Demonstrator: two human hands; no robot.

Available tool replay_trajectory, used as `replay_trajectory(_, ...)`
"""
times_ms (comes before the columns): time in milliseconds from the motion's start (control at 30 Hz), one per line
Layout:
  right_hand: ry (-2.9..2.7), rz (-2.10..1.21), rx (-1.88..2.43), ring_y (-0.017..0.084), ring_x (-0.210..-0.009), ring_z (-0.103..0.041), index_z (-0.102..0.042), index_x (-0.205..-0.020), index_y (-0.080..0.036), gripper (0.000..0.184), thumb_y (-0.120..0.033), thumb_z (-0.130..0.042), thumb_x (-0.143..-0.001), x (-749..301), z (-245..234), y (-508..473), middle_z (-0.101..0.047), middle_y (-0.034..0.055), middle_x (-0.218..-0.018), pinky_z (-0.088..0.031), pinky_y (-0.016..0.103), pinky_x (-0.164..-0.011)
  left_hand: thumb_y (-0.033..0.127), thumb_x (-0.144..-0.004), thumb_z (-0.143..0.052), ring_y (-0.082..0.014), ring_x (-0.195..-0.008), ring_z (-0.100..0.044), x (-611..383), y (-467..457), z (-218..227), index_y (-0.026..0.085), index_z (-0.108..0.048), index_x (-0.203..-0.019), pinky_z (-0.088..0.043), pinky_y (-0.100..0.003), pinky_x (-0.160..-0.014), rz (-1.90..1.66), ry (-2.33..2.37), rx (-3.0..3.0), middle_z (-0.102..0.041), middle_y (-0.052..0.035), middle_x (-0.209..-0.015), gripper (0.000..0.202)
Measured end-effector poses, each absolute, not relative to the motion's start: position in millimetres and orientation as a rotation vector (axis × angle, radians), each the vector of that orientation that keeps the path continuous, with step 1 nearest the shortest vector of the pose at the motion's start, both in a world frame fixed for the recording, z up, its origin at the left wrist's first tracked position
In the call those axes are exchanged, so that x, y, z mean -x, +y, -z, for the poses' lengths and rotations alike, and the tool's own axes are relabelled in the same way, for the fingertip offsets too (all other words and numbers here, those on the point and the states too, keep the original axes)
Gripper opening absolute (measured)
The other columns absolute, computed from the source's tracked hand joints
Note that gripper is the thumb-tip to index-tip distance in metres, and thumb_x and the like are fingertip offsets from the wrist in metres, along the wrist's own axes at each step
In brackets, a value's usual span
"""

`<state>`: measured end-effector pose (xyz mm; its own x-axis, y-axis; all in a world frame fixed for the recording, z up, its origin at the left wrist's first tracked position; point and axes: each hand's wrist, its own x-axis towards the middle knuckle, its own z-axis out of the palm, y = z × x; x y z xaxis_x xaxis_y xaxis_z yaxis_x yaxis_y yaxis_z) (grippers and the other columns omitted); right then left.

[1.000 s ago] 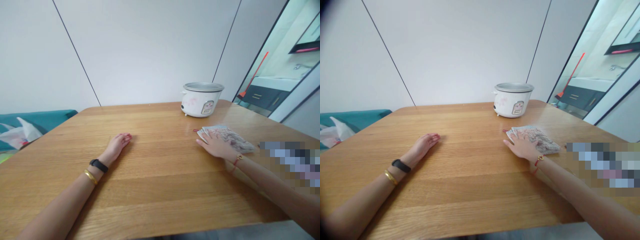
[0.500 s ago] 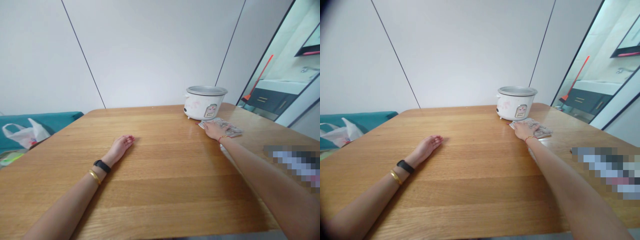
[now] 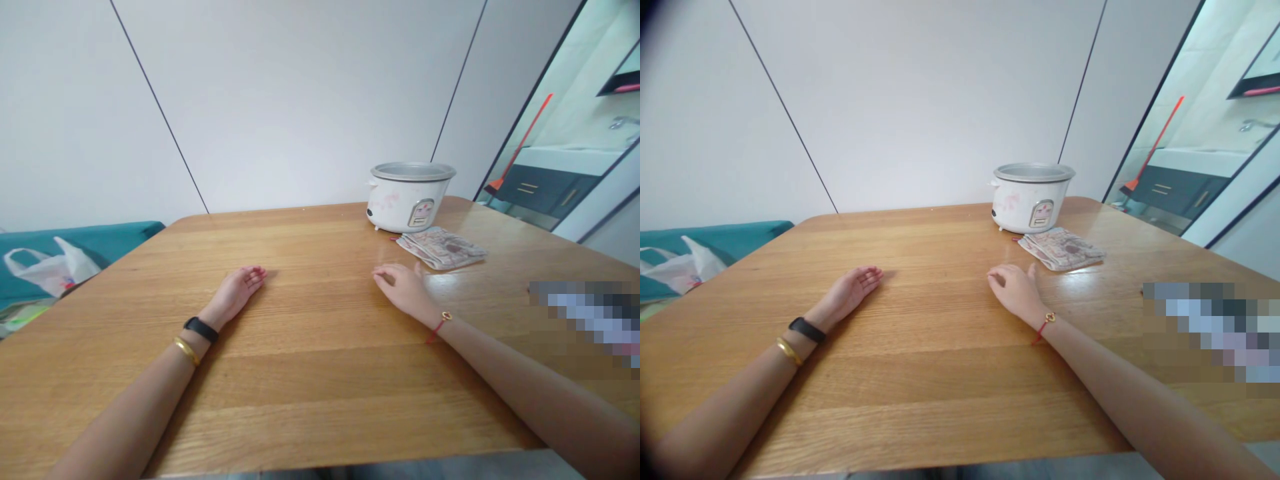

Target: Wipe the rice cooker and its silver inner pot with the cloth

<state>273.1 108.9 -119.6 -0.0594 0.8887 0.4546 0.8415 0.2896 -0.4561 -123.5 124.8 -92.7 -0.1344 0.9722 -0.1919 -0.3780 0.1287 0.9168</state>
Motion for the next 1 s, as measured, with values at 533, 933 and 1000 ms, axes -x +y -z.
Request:
replay_trajectory(533, -1.837, -0.155, 1.374, 0.027, -0.094, -0.071, -0.075, -0.087, -0.023, 0.026, -0.038, -0.055, -0.091, -277.3, 132.2, 118.8, -0.079, 0.0078, -0.097, -0.049, 0.045, -0.09, 0.012, -0.099, -0.044, -0.0187, -0.087, -0.072, 126.3, 125.6, 94.6, 0.007, -0.07, -0.085, -0.059, -0.028, -0.082, -1.347, 1.07, -0.684, -0.073, -0.0137, -0.091, 0.03)
replay_trajectory(933, -1.926, -0.195, 1.42, 0.026, -0.095, -0.072, -0.075, -0.088, -0.023, 0.02, -0.031, -0.057, -0.093, -273.9, 128.1, 116.7, -0.079, 0.0057, -0.098, -0.047, 0.044, -0.091, 0.011, -0.1, -0.043, -0.0179, -0.085, -0.073, 127.5, 126.7, 95.2, 0.008, -0.07, -0.085, -0.061, -0.027, -0.079, -1.342, 1.069, -0.697, -0.073, -0.0131, -0.09, 0.031)
replay_trajectory(1000, -1.938, -0.192, 1.414, 0.026, -0.094, -0.072, -0.075, -0.089, -0.023, 0.02, -0.031, -0.057, -0.093, -273.9, 127.8, 116.3, -0.079, 0.0056, -0.098, -0.047, 0.043, -0.091, 0.01, -0.1, -0.042, -0.0177, -0.084, -0.073, 127.3, 126.6, 95.1, 0.008, -0.07, -0.084, -0.061, -0.027, -0.078, -1.339, 1.074, -0.703, -0.074, -0.013, -0.089, 0.032)
